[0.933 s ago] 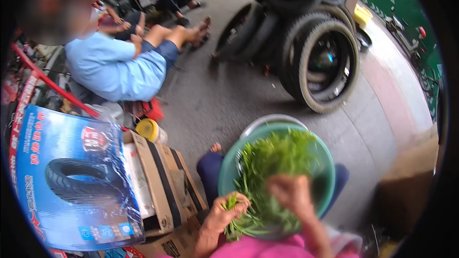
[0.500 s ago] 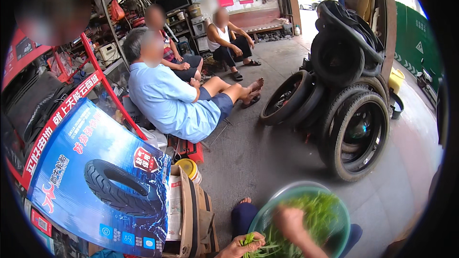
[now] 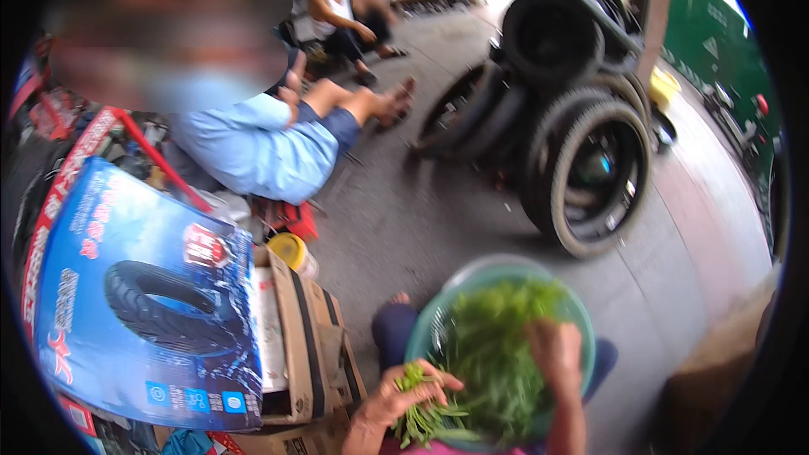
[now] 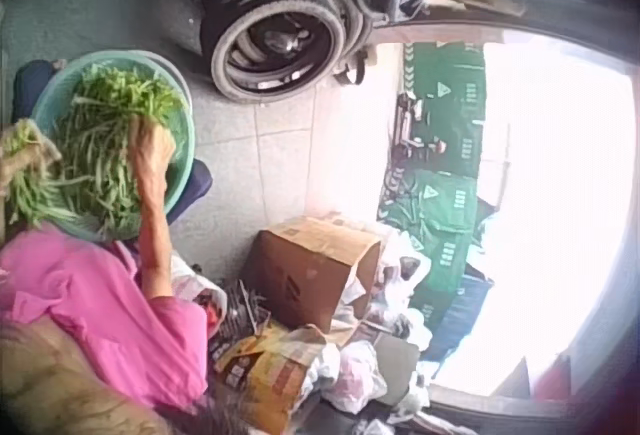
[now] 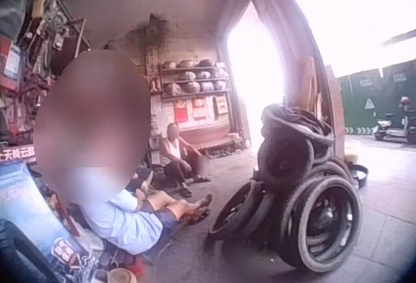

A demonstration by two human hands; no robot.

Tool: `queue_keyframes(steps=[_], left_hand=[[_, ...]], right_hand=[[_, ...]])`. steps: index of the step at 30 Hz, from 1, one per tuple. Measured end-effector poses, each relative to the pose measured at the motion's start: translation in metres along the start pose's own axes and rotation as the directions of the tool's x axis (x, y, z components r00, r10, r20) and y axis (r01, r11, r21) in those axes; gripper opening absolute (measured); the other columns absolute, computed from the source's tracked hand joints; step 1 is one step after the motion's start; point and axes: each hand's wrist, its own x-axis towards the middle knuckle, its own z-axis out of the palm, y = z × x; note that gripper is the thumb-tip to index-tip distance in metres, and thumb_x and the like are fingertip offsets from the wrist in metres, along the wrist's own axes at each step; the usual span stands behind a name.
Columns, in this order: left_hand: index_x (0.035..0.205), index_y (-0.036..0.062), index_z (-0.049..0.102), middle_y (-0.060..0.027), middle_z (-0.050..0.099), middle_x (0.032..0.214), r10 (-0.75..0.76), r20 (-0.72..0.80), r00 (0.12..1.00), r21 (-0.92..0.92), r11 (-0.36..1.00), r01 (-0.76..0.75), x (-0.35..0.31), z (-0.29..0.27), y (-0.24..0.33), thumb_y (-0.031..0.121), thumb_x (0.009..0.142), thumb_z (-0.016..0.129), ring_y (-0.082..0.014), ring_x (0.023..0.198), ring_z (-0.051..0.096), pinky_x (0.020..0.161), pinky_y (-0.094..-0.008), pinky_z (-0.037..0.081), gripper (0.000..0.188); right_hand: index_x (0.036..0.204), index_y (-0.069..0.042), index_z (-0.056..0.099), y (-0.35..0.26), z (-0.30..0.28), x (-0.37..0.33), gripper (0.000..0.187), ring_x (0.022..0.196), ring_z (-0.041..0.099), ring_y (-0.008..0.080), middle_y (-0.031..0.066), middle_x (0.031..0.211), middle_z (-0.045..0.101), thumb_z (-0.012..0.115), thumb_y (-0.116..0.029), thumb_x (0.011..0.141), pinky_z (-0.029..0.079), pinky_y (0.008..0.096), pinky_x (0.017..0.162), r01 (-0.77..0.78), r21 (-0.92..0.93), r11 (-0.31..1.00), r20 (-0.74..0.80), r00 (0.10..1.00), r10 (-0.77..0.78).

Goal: The person sits on the ground and sorts green leafy vegetables by hand, picking up stems from a green basket and placing them back into the basket. The task continues throughout the clip with repetitive handling of the vegetables.

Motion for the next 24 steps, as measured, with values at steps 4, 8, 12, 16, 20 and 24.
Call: queue_keyframes(steps=[4,8,12,16,20,24], left_hand=[[0.105,-0.0009,0.058,-0.0134,0.066,0.083,0.026,-0.171,0.985,-0.11,0.993,-0.045,0.005,-0.005,-0.018,0.001,0.089,0.065,-0.0153,0.063,0.06,0.054,-0.0267,0.051,0.018],[0.116,-0.0032,0.057,-0.0047,0.056,0.077,0.023,-0.19,0.982,-0.207,0.976,-0.063,0.003,0.008,-0.02,0.008,0.085,0.073,-0.0122,0.063,0.05,0.057,-0.0275,0.038,0.036],[0.106,-0.0045,0.057,-0.0023,0.049,0.068,-0.019,-0.195,0.981,-0.24,0.97,-0.029,0.003,0.009,-0.013,0.006,0.084,0.074,-0.0096,0.055,0.043,0.051,-0.0251,0.032,0.03],[0.095,-0.005,0.066,-0.0015,0.057,0.067,-0.042,-0.315,0.948,-0.015,0.999,0.039,0.009,0.016,-0.003,0.003,0.083,0.075,-0.0062,0.054,0.046,0.049,-0.0217,0.035,0.017],[0.1,-0.0009,0.073,0.0024,0.066,0.076,-0.098,-0.207,0.973,0.274,0.949,0.154,0.02,0.032,0.0,0.005,0.085,0.076,-0.002,0.066,0.055,0.059,-0.017,0.041,0.017],[0.093,-0.001,0.074,0.0041,0.064,0.075,-0.018,-0.1,0.995,0.481,0.874,0.065,0.027,0.041,-0.01,0.009,0.085,0.077,-0.002,0.063,0.05,0.056,-0.02,0.038,0.013]], right_hand=[[0.091,0.004,0.067,-0.004,-0.01,0.003,0.029,0.053,0.058,0.0098,0.0048,0.068,0.068,0.064,-0.025,0.095,0.047,0.0261,0.048,-0.293,0.411,0.863,0.245,0.948,0.205],[0.094,0.0,0.069,0.024,-0.034,-0.014,0.024,0.049,0.057,0.0076,0.0064,0.07,0.068,0.064,-0.023,0.096,0.042,0.0201,0.045,-0.421,0.726,0.544,0.375,0.905,0.2],[0.093,-0.003,0.069,0.038,-0.029,-0.023,0.019,0.047,0.053,0.0076,0.0045,0.065,0.065,0.064,-0.021,0.095,0.04,0.0199,0.044,-0.486,0.813,0.321,0.455,0.874,0.173],[0.092,-0.002,0.068,0.029,-0.012,-0.025,0.019,0.047,0.052,0.0082,0.0053,0.065,0.065,0.065,-0.021,0.095,0.039,0.0214,0.044,-0.542,0.782,0.308,0.531,0.838,0.125],[0.094,-0.001,0.068,0.01,-0.01,-0.023,0.022,0.051,0.054,0.0071,0.0046,0.068,0.066,0.065,-0.023,0.096,0.041,0.0207,0.047,-0.579,0.723,0.377,0.603,0.795,0.064],[0.104,0.0,0.068,0.0,-0.006,-0.024,0.028,0.055,0.056,0.0061,0.0037,0.075,0.068,0.066,-0.027,0.096,0.044,0.0196,0.049,-0.563,0.681,0.468,0.592,0.799,0.1]])
